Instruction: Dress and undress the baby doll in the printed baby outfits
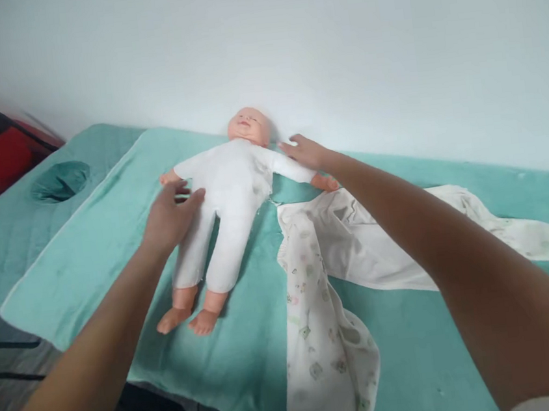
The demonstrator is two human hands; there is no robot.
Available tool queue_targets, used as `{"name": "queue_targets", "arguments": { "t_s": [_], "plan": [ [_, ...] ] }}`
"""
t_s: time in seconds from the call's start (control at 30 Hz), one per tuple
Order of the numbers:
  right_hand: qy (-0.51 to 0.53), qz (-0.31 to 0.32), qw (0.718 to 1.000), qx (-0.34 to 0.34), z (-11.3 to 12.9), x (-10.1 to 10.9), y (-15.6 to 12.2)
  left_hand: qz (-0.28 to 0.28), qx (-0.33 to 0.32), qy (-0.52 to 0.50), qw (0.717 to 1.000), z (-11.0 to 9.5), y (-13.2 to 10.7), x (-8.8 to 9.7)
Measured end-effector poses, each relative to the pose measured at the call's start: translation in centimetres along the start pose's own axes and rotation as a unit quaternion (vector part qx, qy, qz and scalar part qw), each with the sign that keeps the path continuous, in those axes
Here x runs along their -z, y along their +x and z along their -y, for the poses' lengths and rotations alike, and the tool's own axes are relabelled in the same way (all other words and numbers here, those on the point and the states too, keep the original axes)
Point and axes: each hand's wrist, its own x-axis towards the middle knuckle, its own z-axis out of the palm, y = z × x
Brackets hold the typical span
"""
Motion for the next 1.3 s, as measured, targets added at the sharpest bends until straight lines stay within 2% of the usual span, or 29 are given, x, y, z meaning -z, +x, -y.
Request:
{"name": "queue_targets", "arguments": {
  "t_s": [0.03,0.07,0.1,0.13,0.17,0.2,0.23,0.27,0.33,0.43,0.47,0.53,0.63,0.73,0.77,0.87,0.93,1.0,1.13,1.2,1.3],
  "plan": [
    [-0.067,0.002,0.998,-0.021,-1.6,1.2,-1.4,-0.056,-0.035,0.059,0.996,-1.3,-1.3,-0.7],
    [-0.143,-0.006,0.989,-0.044,-3.3,2.5,-3.0,-0.084,-0.05,0.116,0.988,-2.7,-2.8,-1.6],
    [-0.215,-0.006,0.974,-0.071,-4.9,3.7,-4.7,-0.062,-0.045,0.151,0.986,-4.0,-4.5,-2.9],
    [-0.27,0.01,0.959,-0.09,-6.4,4.9,-6.5,0.014,-0.026,0.167,0.986,-5.2,-6.4,-4.5],
    [-0.299,0.026,0.948,-0.103,-7.7,6.0,-8.3,0.139,-0.001,0.172,0.975,-6.0,-8.3,-6.2],
    [-0.32,0.048,0.94,-0.105,-8.7,6.9,-10.1,0.235,0.021,0.18,0.955,-6.6,-10.0,-8.0],
    [-0.335,0.071,0.934,-0.101,-9.5,7.6,-11.9,0.295,0.029,0.187,0.936,-7.0,-11.6,-9.7],
    [-0.346,0.09,0.929,-0.09,-9.8,8.1,-13.6,0.328,0.032,0.207,0.921,-7.2,-12.9,-11.3],
    [-0.366,0.104,0.924,-0.05,-9.7,8.7,-16.8,0.321,0.031,0.245,0.914,-7.5,-14.8,-13.5],
    [-0.372,0.053,0.926,0.042,-7.7,8.7,-21.2,0.338,-0.091,0.21,0.913,-9.1,-16.6,-14.5],
    [-0.367,0.028,0.927,0.073,-6.7,8.6,-22.7,0.334,-0.141,0.19,0.913,-10.1,-17.2,-14.4],
    [-0.343,-0.018,0.931,0.124,-4.5,8.3,-26.0,0.285,-0.212,0.167,0.92,-12.3,-18.5,-14.2],
    [-0.292,-0.043,0.936,0.194,-0.9,7.9,-31.6,0.174,-0.254,0.186,0.933,-15.7,-20.8,-14.5],
    [-0.272,-0.041,0.93,0.245,2.4,7.8,-37.2,0.094,-0.276,0.244,0.925,-18.4,-22.4,-15.2],
    [-0.271,-0.041,0.927,0.256,3.3,8.0,-38.9,0.089,-0.28,0.264,0.919,-19.2,-22.8,-15.3],
    [-0.27,-0.041,0.929,0.248,4.9,9.1,-43.1,0.126,-0.252,0.291,0.914,-21.1,-23.4,-14.9],
    [-0.268,-0.044,0.941,0.199,4.8,10.1,-45.0,0.119,-0.22,0.283,0.926,-22.3,-23.5,-14.3],
    [-0.262,-0.043,0.955,0.133,3.8,10.9,-46.4,0.076,-0.203,0.253,0.943,-23.4,-23.6,-13.7],
    [-0.205,-0.043,0.977,0.038,0.8,10.9,-48.3,0.02,-0.164,0.084,0.983,-25.6,-24.2,-14.0],
    [-0.142,-0.056,0.988,0.033,-0.4,9.7,-48.9,0.027,-0.136,-0.023,0.99,-26.4,-25.0,-14.7],
    [0.018,-0.07,0.993,0.089,-1.3,7.0,-49.2,0.076,-0.113,-0.159,0.978,-26.8,-26.6,-16.0]
  ]
}}
